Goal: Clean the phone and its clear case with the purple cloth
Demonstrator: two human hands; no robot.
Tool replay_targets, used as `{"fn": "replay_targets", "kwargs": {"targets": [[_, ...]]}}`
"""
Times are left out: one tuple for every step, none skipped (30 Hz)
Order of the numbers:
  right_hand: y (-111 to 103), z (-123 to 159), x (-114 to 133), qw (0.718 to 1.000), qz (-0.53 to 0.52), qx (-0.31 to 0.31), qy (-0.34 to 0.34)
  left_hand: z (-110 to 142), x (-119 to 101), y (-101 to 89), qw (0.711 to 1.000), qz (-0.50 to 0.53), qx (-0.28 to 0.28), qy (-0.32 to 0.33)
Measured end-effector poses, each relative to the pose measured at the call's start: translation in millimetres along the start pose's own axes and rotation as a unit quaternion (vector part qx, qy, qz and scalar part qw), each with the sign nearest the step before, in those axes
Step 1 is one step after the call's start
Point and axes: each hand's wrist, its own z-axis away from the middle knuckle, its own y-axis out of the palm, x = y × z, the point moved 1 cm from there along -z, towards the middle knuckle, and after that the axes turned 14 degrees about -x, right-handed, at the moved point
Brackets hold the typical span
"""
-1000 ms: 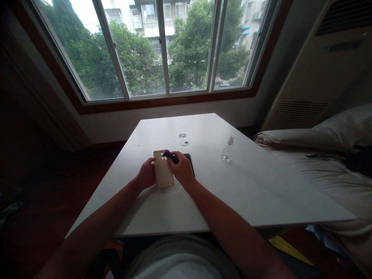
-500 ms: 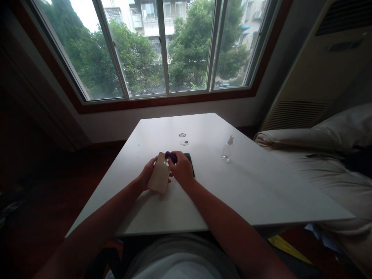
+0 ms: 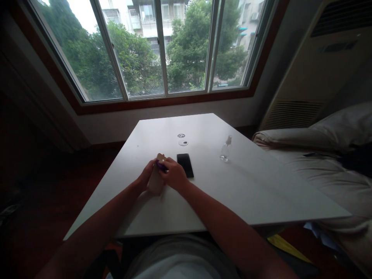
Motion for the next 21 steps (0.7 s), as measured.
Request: {"fn": "replay_targets", "kwargs": {"targets": [[-1.1, -1.4, -1.5, 1.0, -0.003, -0.014, 0.015, -1.0, -0.6, -1.0, 1.0, 0.001, -0.006, 0.0], [-2.7, -3.3, -3.9, 0.999, -0.001, -0.038, 0.032, -1.4, -1.3, -1.5, 1.0, 0.001, -0.01, 0.002], [-4.8, -5.6, -7.1, 0.996, 0.004, -0.069, 0.05, -1.4, -1.9, -1.5, 1.0, -0.002, -0.011, 0.006], [-7.0, -7.9, -10.9, 0.993, 0.012, -0.099, 0.066, -1.0, -2.4, -0.9, 1.0, -0.007, -0.006, 0.01], [-9.2, -10.0, -14.9, 0.989, 0.019, -0.124, 0.078, -0.5, -2.7, 0.0, 1.0, -0.01, 0.003, 0.015], [-11.0, -11.7, -18.7, 0.986, 0.025, -0.139, 0.085, 0.1, -2.8, 1.1, 1.0, -0.011, 0.013, 0.022], [-12.2, -12.8, -21.8, 0.985, 0.028, -0.146, 0.089, 0.7, -2.7, 2.1, 0.999, -0.011, 0.02, 0.03], [-12.8, -13.2, -23.9, 0.985, 0.03, -0.146, 0.09, 1.0, -2.2, 3.0, 0.999, -0.016, 0.025, 0.036], [-12.5, -12.9, -24.7, 0.986, 0.029, -0.14, 0.088, 1.1, -1.4, 3.6, 0.999, -0.025, 0.025, 0.039], [-11.4, -11.9, -24.2, 0.988, 0.026, -0.13, 0.083, 1.0, -0.3, 3.8, 0.998, -0.038, 0.021, 0.038], [-9.5, -10.3, -22.5, 0.99, 0.022, -0.116, 0.077, 0.7, 1.0, 3.8, 0.998, -0.051, 0.014, 0.037], [-7.2, -8.4, -19.9, 0.993, 0.015, -0.098, 0.069, 0.1, 2.4, 3.6, 0.997, -0.063, 0.008, 0.035], [-4.6, -6.1, -16.6, 0.995, 0.005, -0.076, 0.06, -0.5, 3.8, 3.4, 0.997, -0.069, 0.002, 0.035], [-2.1, -3.8, -13.1, 0.997, -0.007, -0.054, 0.052, -1.3, 5.1, 3.4, 0.997, -0.068, -0.002, 0.038], [-0.1, -1.7, -9.5, 0.998, -0.02, -0.034, 0.045, -2.0, 6.1, 3.5, 0.997, -0.06, -0.002, 0.043], [1.2, 0.2, -6.2, 0.999, -0.034, -0.017, 0.037, -2.7, 6.8, 4.0, 0.998, -0.047, 0.001, 0.05], [1.9, 1.7, -3.1, 0.998, -0.05, -0.003, 0.03, -3.3, 7.0, 4.6, 0.998, -0.026, 0.007, 0.063], [1.9, 2.9, -0.4, 0.998, -0.066, 0.01, 0.022, -3.8, 6.7, 5.2, 0.997, 0.0, 0.012, 0.081], [1.4, 3.6, 1.9, 0.996, -0.082, 0.021, 0.016, -4.1, 6.1, 5.6, 0.994, 0.028, 0.015, 0.101], [0.7, 3.9, 3.9, 0.995, -0.097, 0.031, 0.013, -4.3, 5.3, 5.7, 0.992, 0.051, 0.014, 0.117], [-0.2, 3.7, 5.4, 0.994, -0.106, 0.035, 0.014, -4.3, 4.5, 5.5, 0.99, 0.064, 0.009, 0.125]]}}
